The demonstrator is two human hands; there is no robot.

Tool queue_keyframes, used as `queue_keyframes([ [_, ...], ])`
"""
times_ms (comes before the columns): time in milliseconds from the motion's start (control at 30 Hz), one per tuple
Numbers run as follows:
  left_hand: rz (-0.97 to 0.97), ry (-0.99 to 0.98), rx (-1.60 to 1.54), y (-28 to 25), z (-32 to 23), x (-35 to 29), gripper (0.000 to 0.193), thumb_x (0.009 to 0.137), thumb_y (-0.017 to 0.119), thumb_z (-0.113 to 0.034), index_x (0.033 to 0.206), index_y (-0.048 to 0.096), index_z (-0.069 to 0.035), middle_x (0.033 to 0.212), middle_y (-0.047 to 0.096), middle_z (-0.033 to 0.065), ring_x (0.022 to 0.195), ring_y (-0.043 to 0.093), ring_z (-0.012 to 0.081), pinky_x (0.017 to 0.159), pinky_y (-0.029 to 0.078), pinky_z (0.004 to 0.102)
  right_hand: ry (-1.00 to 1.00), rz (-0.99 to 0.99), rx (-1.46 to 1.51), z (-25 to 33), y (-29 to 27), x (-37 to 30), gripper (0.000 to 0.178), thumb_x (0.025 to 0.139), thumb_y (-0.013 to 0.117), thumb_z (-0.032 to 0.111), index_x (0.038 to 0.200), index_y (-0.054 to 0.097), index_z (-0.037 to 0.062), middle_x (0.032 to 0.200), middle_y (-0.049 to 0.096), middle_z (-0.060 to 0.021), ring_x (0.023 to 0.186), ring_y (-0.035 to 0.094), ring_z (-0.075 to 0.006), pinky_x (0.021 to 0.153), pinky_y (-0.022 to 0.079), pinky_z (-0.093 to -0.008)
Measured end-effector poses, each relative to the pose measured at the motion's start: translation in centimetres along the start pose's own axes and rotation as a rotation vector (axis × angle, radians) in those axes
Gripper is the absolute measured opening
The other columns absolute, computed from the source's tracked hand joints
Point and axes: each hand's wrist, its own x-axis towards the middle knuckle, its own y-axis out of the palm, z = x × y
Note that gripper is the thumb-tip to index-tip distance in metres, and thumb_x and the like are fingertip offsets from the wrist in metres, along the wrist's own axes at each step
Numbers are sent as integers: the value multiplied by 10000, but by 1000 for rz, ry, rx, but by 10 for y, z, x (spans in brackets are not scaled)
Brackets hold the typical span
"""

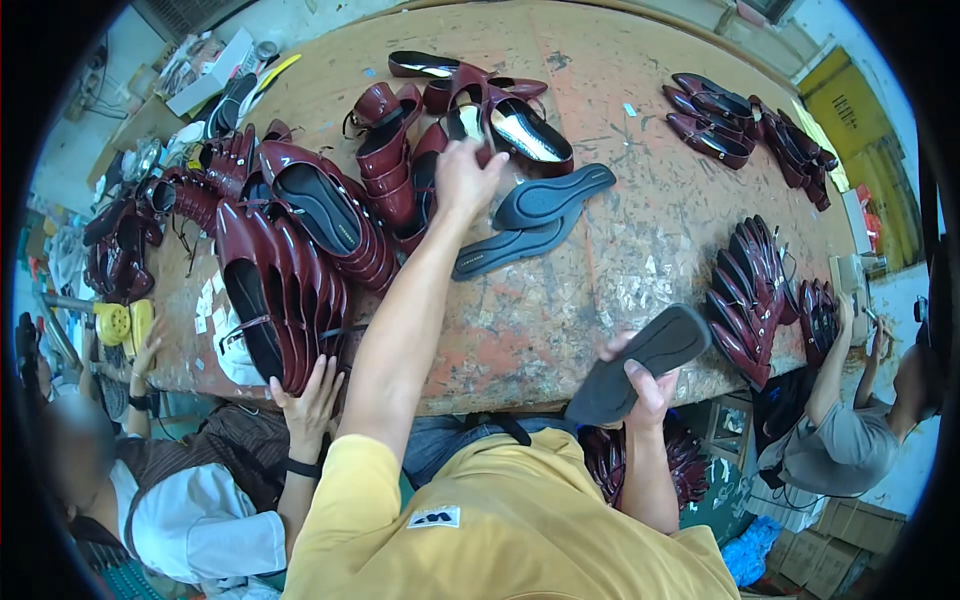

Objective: The person inserts black insoles into a series of maroon high-heeled shoes on a workbench. They pick up each shoe, place the insole inside, and press it down to fit before moving to the next pair. The process is repeated for multiple shoes in a batch.

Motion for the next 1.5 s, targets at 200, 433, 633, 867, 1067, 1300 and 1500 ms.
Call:
queue_keyframes([
  [200, -34, 9, -172, -141, -51, -176, 326, 783, 958, -137, 984, 731, -17, 1603, 498, 229, 1267, 627, 378, 1110, 505, 494, 123, -67, 226, -44, -26, 16, 463, 948, 782, 262, 1240, 526, 10, 1090, 569, -78, 836, 573, -165, 763, 521, -347],
  [433, 543, 65, -204, -195, 23, -294, 241, 739, 844, 52, 956, 776, -29, 1551, 590, 209, 1425, 574, 441, 1173, 485, 479, 274, 171, -152, -27, -26, 81, 318, 1008, 741, 250, 1203, 541, 98, 978, 651, -45, 732, 569, -87, 637, 472, -257],
  [633, 637, 283, 189, -165, -59, -288, 454, 859, 861, -276, 1286, 790, -139, 1756, 362, 158, 1645, 271, 422, 1326, 154, 710, 344, 312, -428, -24, -6, 98, 272, 915, 870, 142, 1103, 688, 67, 1023, 737, -31, 919, 674, -115, 837, 534, -294],
  [867, 446, 306, 109, -193, -51, -325, 455, 788, 784, -52, 1221, 817, -188, 1623, 537, 134, 1491, 505, 401, 1287, 261, 715, -177, 1001, -1105, -16, 45, 84, 336, 857, 876, 201, 1176, 829, 105, 1166, 796, -123, 1059, 765, -316, 927, 595, -404],
  [1067, 173, -362, -58, -194, -38, -311, 523, 836, 933, -85, 1315, 732, -30, 1277, 586, 139, 1141, 673, 253, 833, 655, 339, -331, 1198, -1143, -70, 108, 65, 314, 901, 783, 239, 1205, 835, 181, 1107, 767, -102, 1006, 757, -361, 838, 607, -477],
  [1300, 209, -327, -48, -195, -37, -304, 574, 786, 945, -51, 1319, 732, -28, 1167, 580, 124, 931, 687, 221, 746, 647, 315, -453, 1203, -1086, -90, 117, 58, 246, 857, 794, 194, 1095, 848, 155, 1035, 745, -106, 935, 768, -341, 769, 609, -495],
  [1500, 319, -82, 71, -201, -30, -308, 504, 814, 940, -178, 1252, 756, -12, 1303, 659, 149, 1153, 656, 299, 862, 654, 383, -513, 1193, -1238, -95, 118, 49, 235, 879, 773, 240, 1097, 846, 193, 1100, 699, -83, 996, 757, -310, 764, 619, -486],
])
